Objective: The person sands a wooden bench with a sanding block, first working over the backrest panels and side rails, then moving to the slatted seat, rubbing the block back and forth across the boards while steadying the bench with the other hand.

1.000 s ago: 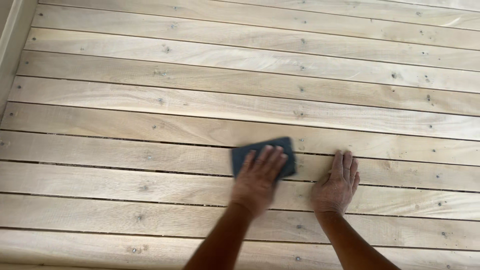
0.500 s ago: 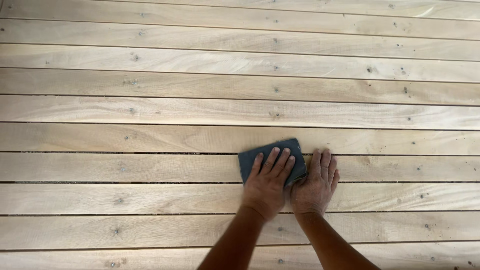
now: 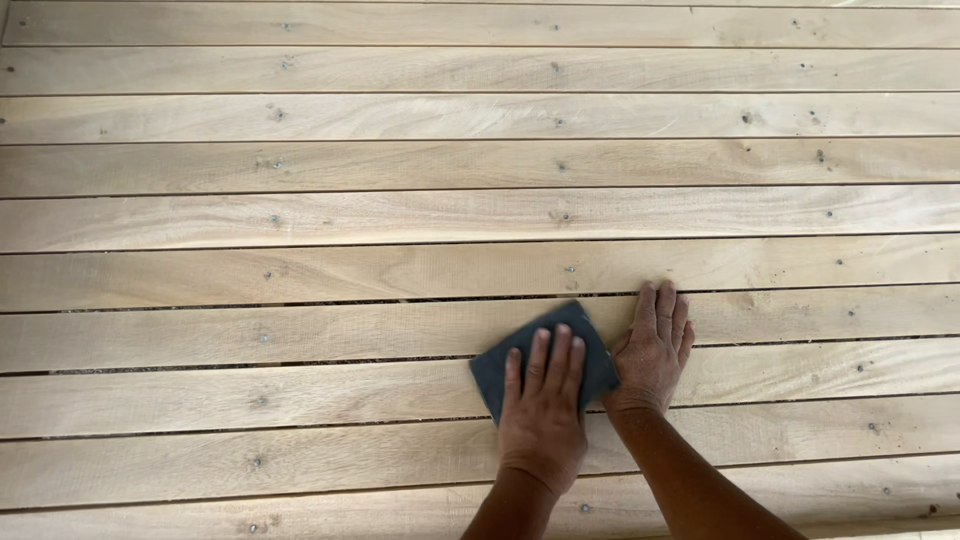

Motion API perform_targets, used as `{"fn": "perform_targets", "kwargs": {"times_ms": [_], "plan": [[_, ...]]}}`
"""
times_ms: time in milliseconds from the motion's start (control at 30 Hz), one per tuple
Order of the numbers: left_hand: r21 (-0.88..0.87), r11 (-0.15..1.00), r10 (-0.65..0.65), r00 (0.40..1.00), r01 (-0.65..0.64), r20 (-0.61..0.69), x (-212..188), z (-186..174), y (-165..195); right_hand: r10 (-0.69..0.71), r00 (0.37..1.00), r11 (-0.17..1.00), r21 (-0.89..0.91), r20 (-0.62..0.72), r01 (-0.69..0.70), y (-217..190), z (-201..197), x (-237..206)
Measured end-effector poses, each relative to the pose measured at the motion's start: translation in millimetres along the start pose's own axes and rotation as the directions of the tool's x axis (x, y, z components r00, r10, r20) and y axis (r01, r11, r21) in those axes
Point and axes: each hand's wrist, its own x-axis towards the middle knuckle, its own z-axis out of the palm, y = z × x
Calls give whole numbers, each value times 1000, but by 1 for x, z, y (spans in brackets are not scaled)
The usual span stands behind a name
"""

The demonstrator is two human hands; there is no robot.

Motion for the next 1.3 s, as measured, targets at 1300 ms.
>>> {"fn": "perform_targets", "kwargs": {"times_ms": [1300], "plan": [[147, 969, 230, 936, -196, -267, -73, 22, -82, -172, 985, 984, 45, -18, 172, 18, -7, 6]]}}
